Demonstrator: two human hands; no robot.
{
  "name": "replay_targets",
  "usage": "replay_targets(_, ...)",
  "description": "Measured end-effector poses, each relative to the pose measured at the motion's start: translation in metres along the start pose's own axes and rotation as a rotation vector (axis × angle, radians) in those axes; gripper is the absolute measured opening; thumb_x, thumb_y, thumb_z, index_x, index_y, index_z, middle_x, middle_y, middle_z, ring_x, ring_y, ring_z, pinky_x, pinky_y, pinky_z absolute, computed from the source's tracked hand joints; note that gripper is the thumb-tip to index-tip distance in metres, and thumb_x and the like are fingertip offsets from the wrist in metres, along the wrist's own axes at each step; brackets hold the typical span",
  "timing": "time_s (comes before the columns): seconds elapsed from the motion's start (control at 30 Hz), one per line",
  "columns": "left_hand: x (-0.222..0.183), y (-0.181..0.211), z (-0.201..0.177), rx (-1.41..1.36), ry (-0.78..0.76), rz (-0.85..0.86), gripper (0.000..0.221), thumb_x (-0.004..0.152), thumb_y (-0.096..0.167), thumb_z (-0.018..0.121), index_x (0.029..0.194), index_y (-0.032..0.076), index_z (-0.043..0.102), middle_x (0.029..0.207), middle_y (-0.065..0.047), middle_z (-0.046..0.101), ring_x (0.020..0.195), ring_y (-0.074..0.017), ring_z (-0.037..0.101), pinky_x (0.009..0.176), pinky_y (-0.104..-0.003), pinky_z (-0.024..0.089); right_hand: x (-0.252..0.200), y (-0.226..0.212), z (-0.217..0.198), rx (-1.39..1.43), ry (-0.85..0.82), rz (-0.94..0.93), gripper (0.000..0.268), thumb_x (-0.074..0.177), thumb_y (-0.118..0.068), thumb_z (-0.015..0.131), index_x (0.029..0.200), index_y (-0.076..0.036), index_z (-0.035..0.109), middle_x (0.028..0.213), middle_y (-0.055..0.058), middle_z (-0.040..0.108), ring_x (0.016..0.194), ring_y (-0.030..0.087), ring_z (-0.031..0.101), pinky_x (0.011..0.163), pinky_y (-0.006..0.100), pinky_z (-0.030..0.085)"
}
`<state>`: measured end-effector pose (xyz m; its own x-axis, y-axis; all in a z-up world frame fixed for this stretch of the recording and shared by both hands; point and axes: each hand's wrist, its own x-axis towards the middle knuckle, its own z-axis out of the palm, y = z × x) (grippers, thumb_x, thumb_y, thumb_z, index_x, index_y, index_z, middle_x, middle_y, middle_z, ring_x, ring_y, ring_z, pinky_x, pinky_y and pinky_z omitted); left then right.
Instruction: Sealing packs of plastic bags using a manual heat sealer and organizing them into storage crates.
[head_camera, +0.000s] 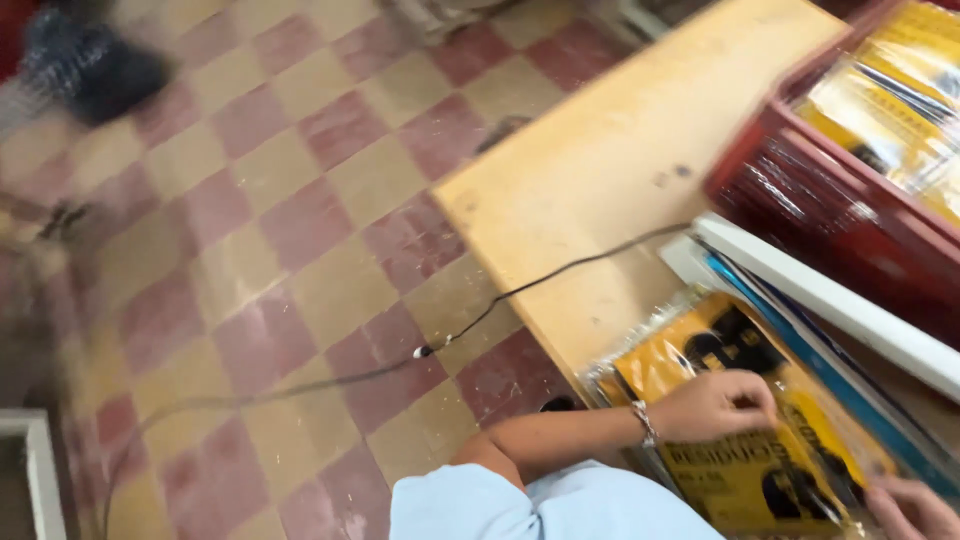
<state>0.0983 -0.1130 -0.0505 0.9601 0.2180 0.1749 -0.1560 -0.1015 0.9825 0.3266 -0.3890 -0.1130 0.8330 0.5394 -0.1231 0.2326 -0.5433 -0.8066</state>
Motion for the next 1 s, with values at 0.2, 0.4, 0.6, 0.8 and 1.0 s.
replay_targets(0.2,0.035,-0.064,0.008,0.203,-0.019,-0.222,0.017,0.095,0.029,0.057,0.091,0.015,0.064,0.092,-0.003,0.068,0.083,-0.0174,0.063,0.077,-0.034,0.050,-0.044,-0.068,0.054,0.250,0.251,0.372,0.014,0.099,-0.016,0.068,0.108,-0.006,0.071,0.101,0.005,0.068,0.090,0.014,0.058,0.077,0.028,0.044)
replay_targets(0.4,0.048,-0.088,-0.010,0.343,0.132,-0.332,0.014,0.094,0.032,0.066,0.088,0.019,0.068,0.083,-0.004,0.069,0.089,-0.0238,0.069,0.083,-0.036,0.055,-0.044,-0.070,0.078,0.486,0.422,0.450,0.026,0.093,-0.013,0.073,0.118,-0.009,0.069,0.106,0.017,0.068,0.086,0.028,0.067,0.065,0.042,0.059)
replay_targets(0.6,0.084,-0.083,-0.036,0.541,0.230,-0.405,0.015,0.096,0.031,0.060,0.099,0.018,0.066,0.093,-0.013,0.074,0.095,-0.0358,0.071,0.084,-0.048,0.056,-0.015,-0.020,0.066,0.209,0.525,0.395,0.023,0.089,-0.016,0.067,0.112,-0.013,0.070,0.084,0.009,0.069,0.066,0.028,0.066,0.058,0.038,0.056)
replay_targets(0.8,0.124,-0.116,-0.051,0.653,0.354,-0.417,0.020,0.096,0.038,0.063,0.105,0.021,0.069,0.096,-0.005,0.076,0.095,-0.0276,0.073,0.084,-0.044,0.058,0.015,-0.007,0.058,-0.096,0.690,0.291,0.028,0.088,-0.012,0.071,0.116,-0.013,0.067,0.088,0.004,0.072,0.081,0.022,0.069,0.075,0.038,0.055)
replay_targets(1.0,0.085,-0.053,-0.009,1.065,0.068,-0.121,0.053,0.098,0.049,0.050,0.133,0.010,0.056,0.136,-0.017,0.057,0.134,-0.0397,0.043,0.109,-0.062,0.027,-0.002,-0.067,0.106,-0.610,0.605,-0.078,0.028,0.100,-0.030,0.059,0.122,-0.013,0.060,0.114,0.007,0.058,0.118,0.029,0.051,0.102,0.045,0.038)
